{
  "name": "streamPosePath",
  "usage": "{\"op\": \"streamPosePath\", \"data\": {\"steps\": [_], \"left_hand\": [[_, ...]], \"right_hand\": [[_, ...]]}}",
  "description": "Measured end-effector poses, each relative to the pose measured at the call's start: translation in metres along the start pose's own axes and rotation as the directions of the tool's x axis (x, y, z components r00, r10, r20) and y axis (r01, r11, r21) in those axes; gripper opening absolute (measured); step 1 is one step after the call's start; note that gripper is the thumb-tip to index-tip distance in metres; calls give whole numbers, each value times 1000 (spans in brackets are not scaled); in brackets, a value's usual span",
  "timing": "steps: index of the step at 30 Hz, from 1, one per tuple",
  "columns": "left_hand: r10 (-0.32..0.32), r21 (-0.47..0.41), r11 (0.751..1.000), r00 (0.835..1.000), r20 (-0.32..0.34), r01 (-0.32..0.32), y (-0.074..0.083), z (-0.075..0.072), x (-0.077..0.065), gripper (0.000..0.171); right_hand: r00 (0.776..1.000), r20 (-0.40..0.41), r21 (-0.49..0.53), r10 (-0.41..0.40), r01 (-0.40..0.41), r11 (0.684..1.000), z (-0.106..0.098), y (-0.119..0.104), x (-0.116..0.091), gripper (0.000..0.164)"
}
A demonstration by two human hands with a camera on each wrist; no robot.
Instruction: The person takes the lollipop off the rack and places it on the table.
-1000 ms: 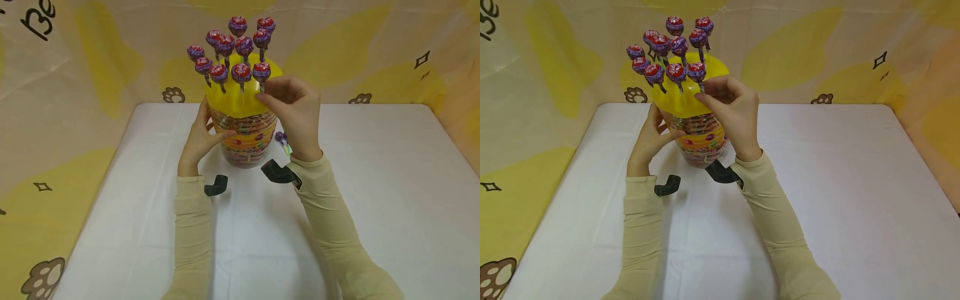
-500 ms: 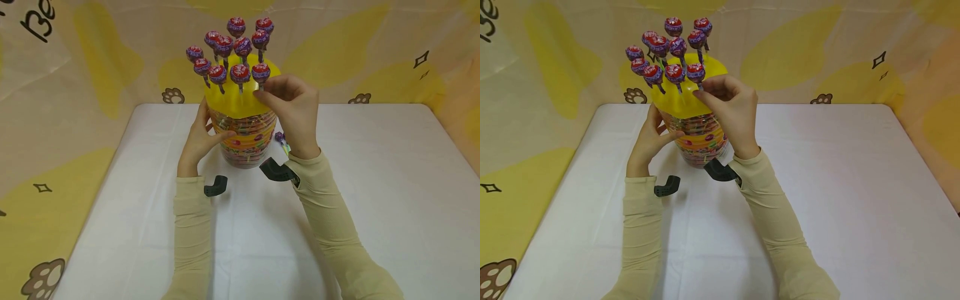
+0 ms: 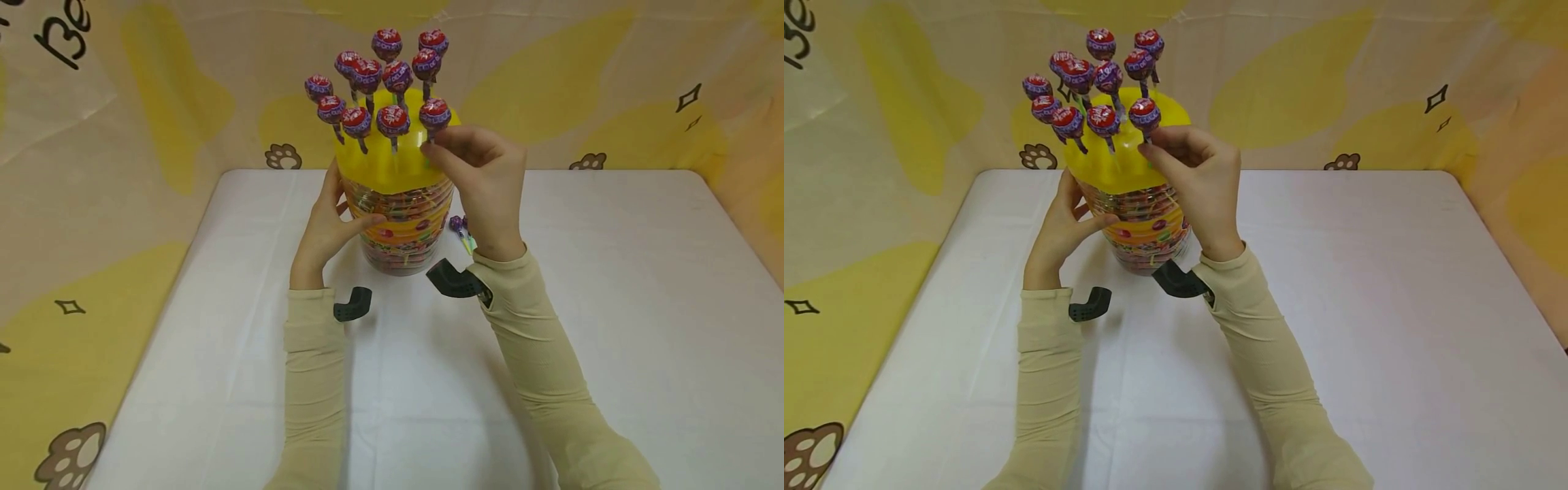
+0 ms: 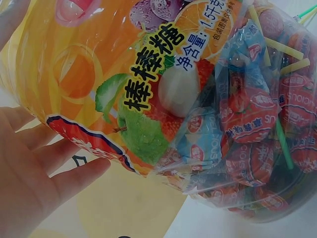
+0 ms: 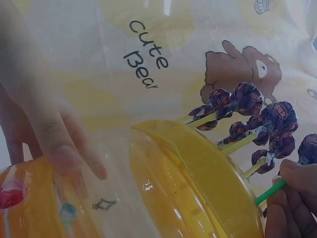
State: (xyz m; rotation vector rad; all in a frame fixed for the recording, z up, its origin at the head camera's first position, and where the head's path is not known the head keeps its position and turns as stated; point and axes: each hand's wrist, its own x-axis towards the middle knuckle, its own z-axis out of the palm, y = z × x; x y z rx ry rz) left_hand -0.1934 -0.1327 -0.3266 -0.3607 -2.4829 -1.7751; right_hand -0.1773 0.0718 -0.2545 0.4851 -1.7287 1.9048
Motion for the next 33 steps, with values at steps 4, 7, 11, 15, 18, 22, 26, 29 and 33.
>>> {"op": "streamPosePath", "data": {"steps": [4,7,11,15,18,22,26,29,33], "left_hand": [[4,-6,1000,1000,0,-4,-1,0,0,99],[7,-12,1000,1000,0,-7,-1,0,0,99],[13,-17,1000,1000,1,-13,-1,0,0,99],[15,-18,1000,1000,2,-15,-1,0,1,100],[10,-13,1000,1000,3,-10,-1,0,1,100],[5,-3,1000,1000,2,-5,-1,1,1,99],[5,-4,1000,1000,-1,-5,-1,1,2,99],[6,-5,1000,1000,-2,-6,-1,1,2,99],[11,-2,1000,1000,-3,-11,-1,0,1,99]], "right_hand": [[1000,-25,25,12,-11,1000,0,-1,1,9],[999,-42,35,10,-8,999,0,-3,2,8],[999,-49,53,-7,9,999,-2,-2,2,9],[998,-58,95,-9,14,995,-7,-1,0,10],[998,-64,123,-2,10,992,-14,2,-3,9],[998,-68,134,7,2,991,-25,9,-6,7],[995,-89,157,42,-28,987,-36,16,-8,5],[992,-96,150,80,-65,987,-44,21,-10,4],[984,-59,106,166,-159,982,-52,23,-13,6]]}}
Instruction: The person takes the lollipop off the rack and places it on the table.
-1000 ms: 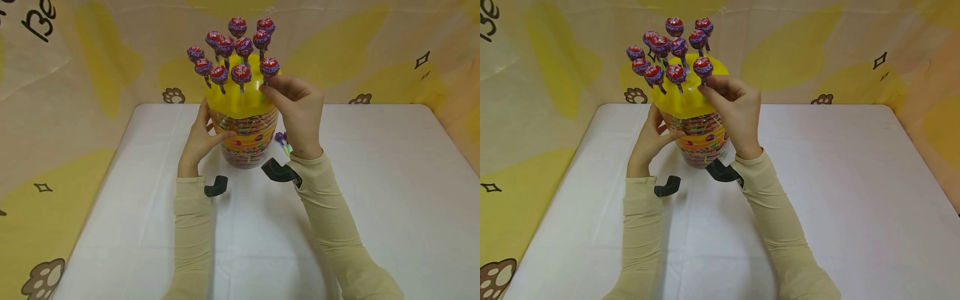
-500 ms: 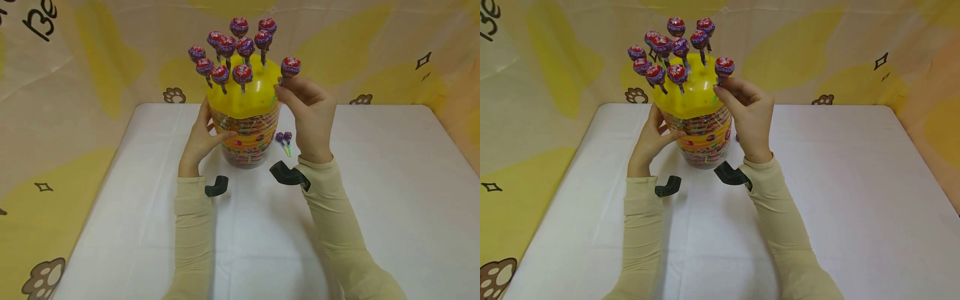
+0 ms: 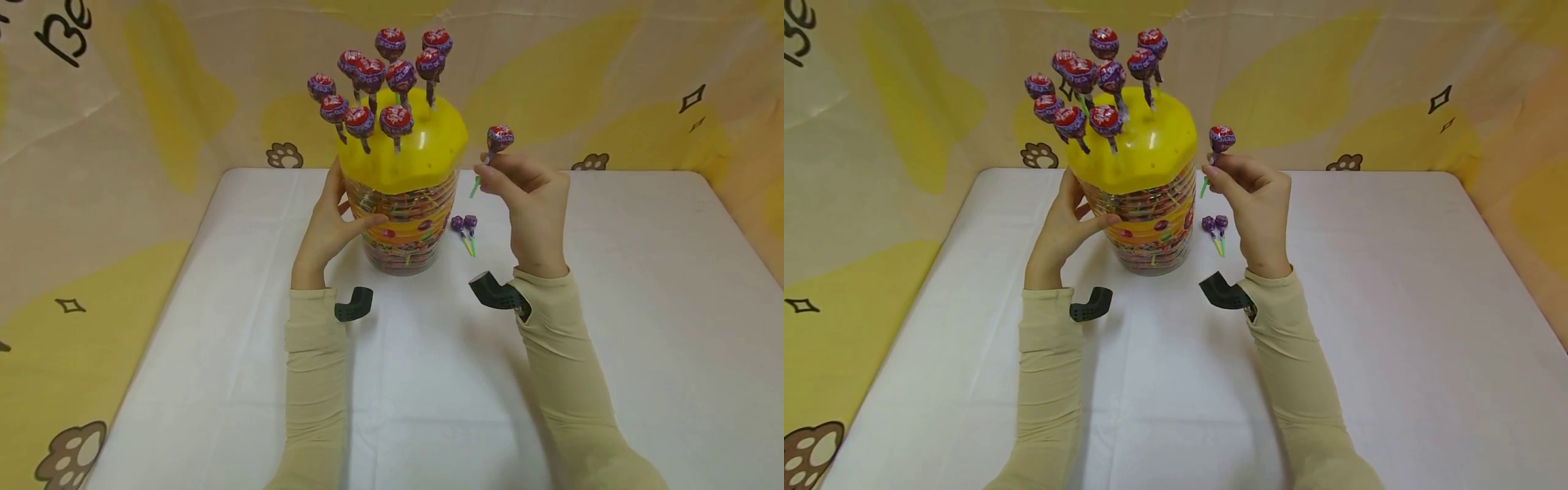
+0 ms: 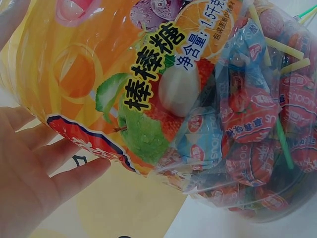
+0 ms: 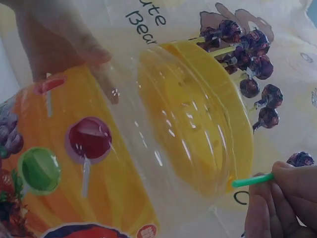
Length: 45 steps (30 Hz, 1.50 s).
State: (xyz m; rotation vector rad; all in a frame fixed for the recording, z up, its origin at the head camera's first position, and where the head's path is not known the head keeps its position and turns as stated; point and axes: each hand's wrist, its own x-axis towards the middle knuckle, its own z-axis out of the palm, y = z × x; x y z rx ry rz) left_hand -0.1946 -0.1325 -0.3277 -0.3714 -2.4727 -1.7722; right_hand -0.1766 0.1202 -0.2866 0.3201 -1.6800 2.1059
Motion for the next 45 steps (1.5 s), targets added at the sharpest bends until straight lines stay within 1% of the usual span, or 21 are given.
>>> {"op": "streamPosePath", "data": {"steps": [4,9,15,19,23,26,28,31,37,41,45], "left_hand": [[7,-2,1000,1000,3,-7,0,0,-1,99],[13,-6,1000,1000,5,-12,0,0,-1,99],[6,-4,1000,1000,2,-6,0,0,-1,99],[9,-8,1000,1000,4,-9,1,0,-1,99],[15,-6,1000,1000,4,-15,1,0,-1,99],[15,-4,1000,1000,5,-15,0,0,0,99],[14,-7,1000,1000,7,-14,0,0,0,99],[11,-10,1000,1000,7,-11,0,0,0,99],[15,-15,1000,1000,7,-15,0,0,0,99],[18,-21,1000,1000,7,-18,0,0,0,99],[11,-13,1000,1000,6,-11,0,0,0,99]], "right_hand": [[995,39,-33,92,-91,995,-8,3,-3,6],[986,79,-90,149,-142,986,-18,9,-5,7],[967,137,-143,214,-194,970,-29,14,-1,11],[954,152,-175,260,-233,957,-38,19,2,14],[936,140,-188,322,-294,937,-45,28,5,16],[918,129,-227,375,-341,912,-50,36,8,20],[905,122,-273,407,-364,891,-52,42,9,21],[883,117,-315,454,-401,860,-56,52,11,22],[838,121,-303,533,-480,823,-67,71,12,22],[798,116,-327,591,-531,782,-76,84,12,21],[745,124,-335,656,-591,734,-85,97,12,19]]}}
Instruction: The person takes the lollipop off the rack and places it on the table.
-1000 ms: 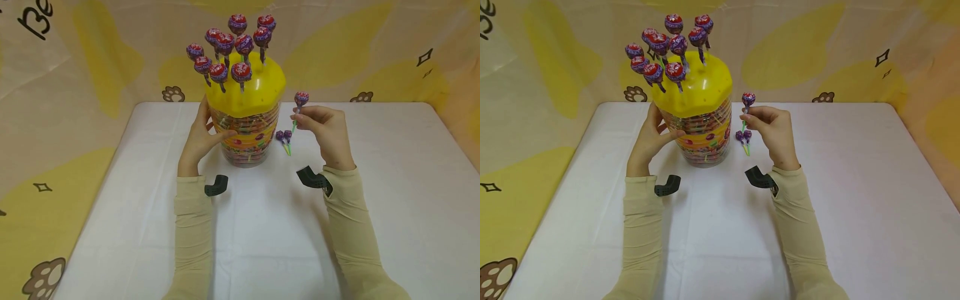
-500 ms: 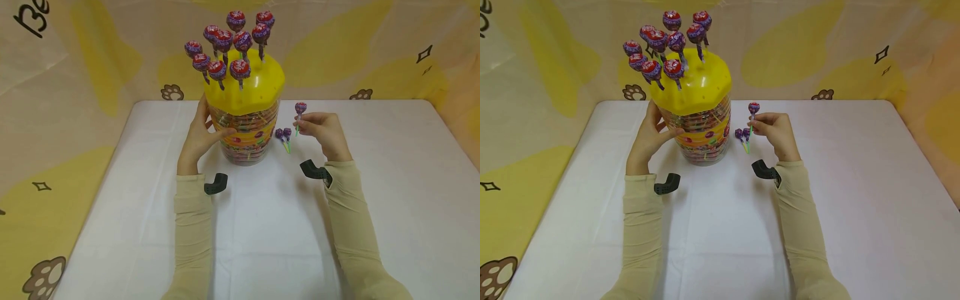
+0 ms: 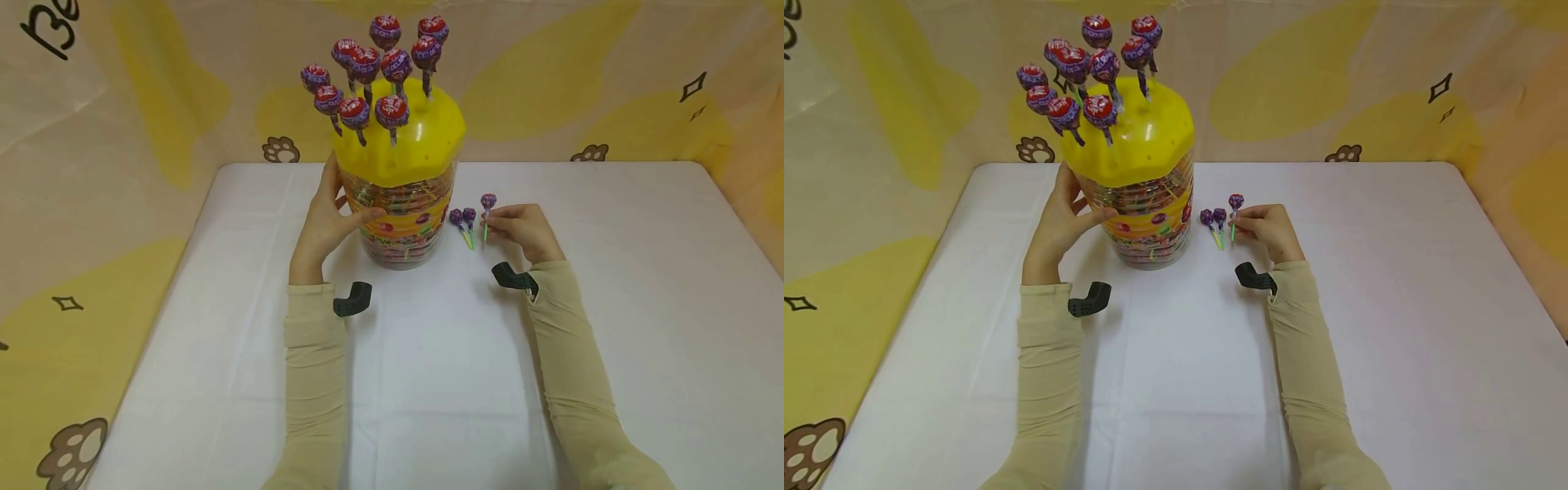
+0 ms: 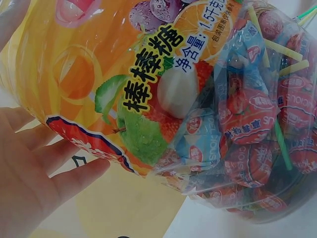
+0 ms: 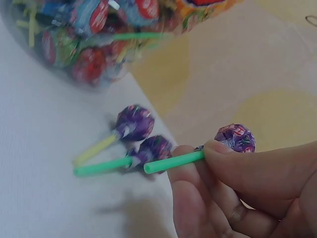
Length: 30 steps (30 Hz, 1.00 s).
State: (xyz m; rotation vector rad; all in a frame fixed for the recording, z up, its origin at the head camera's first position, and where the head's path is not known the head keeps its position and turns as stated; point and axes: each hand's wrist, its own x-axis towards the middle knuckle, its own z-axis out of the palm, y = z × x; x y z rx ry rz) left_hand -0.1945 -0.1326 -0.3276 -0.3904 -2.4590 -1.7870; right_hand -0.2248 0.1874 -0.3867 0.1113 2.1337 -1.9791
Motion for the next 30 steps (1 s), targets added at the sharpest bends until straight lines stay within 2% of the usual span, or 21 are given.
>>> {"op": "streamPosePath", "data": {"steps": [5,14,20,30], "left_hand": [[5,-2,1000,1000,1,-5,0,0,0,100],[-6,11,1000,1000,-5,6,0,0,0,100],[-4,5,1000,1000,-6,4,-1,0,0,100],[-4,28,1000,1000,-8,4,-1,0,1,99]], "right_hand": [[998,16,7,61,-61,998,-5,12,6,16],[993,-14,-63,119,-119,991,-4,20,11,31],[993,-43,-38,110,-111,993,-1,21,12,28],[995,-26,-54,97,-98,994,-2,22,12,33]]}}
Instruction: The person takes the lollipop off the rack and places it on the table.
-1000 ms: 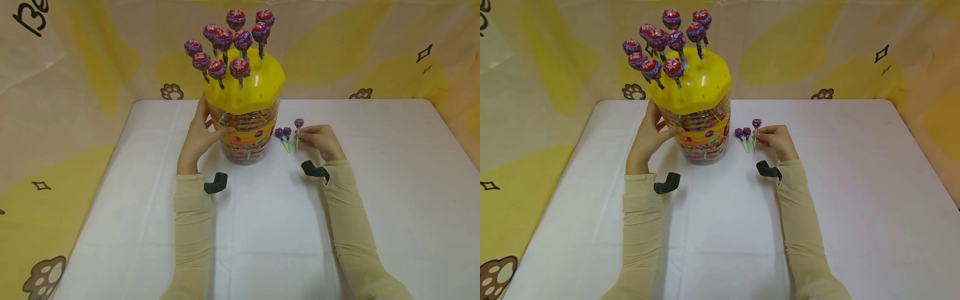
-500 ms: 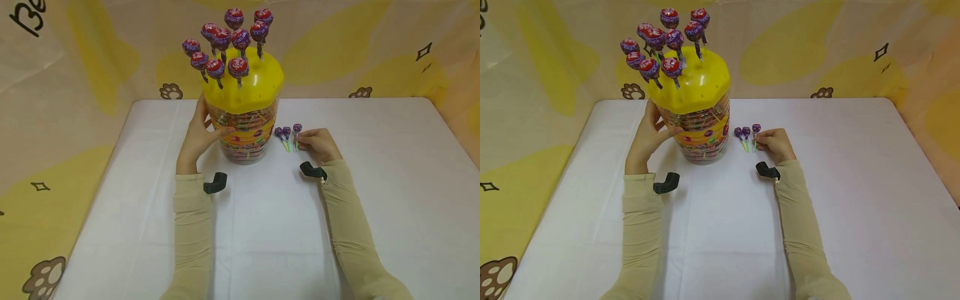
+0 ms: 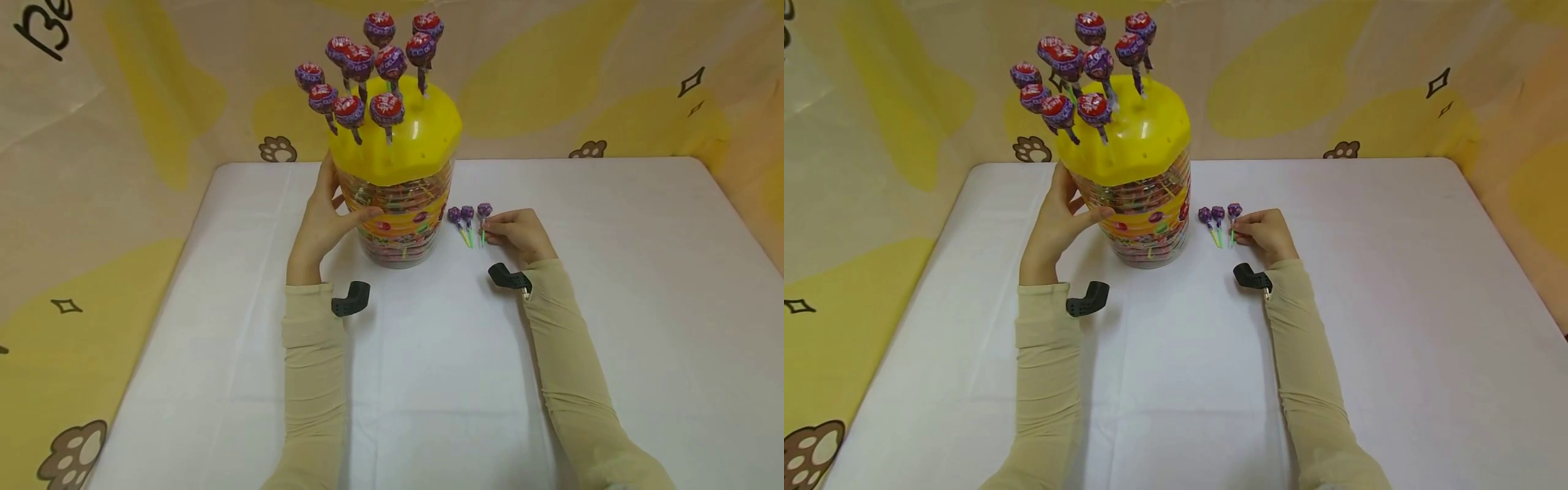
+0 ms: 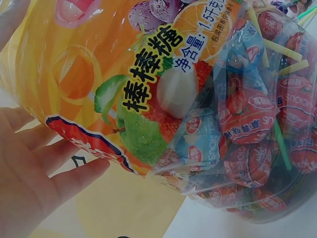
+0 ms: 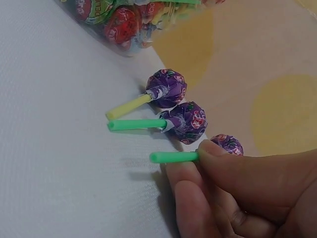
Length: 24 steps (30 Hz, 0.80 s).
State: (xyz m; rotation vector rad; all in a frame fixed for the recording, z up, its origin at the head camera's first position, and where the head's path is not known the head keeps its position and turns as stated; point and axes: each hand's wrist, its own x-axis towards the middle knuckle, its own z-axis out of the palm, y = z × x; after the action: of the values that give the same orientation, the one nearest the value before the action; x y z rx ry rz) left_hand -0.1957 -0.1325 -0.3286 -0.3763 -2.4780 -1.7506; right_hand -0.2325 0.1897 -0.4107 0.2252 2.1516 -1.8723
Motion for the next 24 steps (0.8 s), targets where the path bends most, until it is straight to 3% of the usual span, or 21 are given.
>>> {"op": "streamPosePath", "data": {"steps": [15,24], "left_hand": [[-2,-1,1000,1000,0,2,1,0,0,99],[-1,0,1000,1000,4,1,0,1,0,98]], "right_hand": [[1000,-11,-33,-17,17,999,1,0,2,32],[998,-49,-168,-34,25,985,1,0,3,27]]}}
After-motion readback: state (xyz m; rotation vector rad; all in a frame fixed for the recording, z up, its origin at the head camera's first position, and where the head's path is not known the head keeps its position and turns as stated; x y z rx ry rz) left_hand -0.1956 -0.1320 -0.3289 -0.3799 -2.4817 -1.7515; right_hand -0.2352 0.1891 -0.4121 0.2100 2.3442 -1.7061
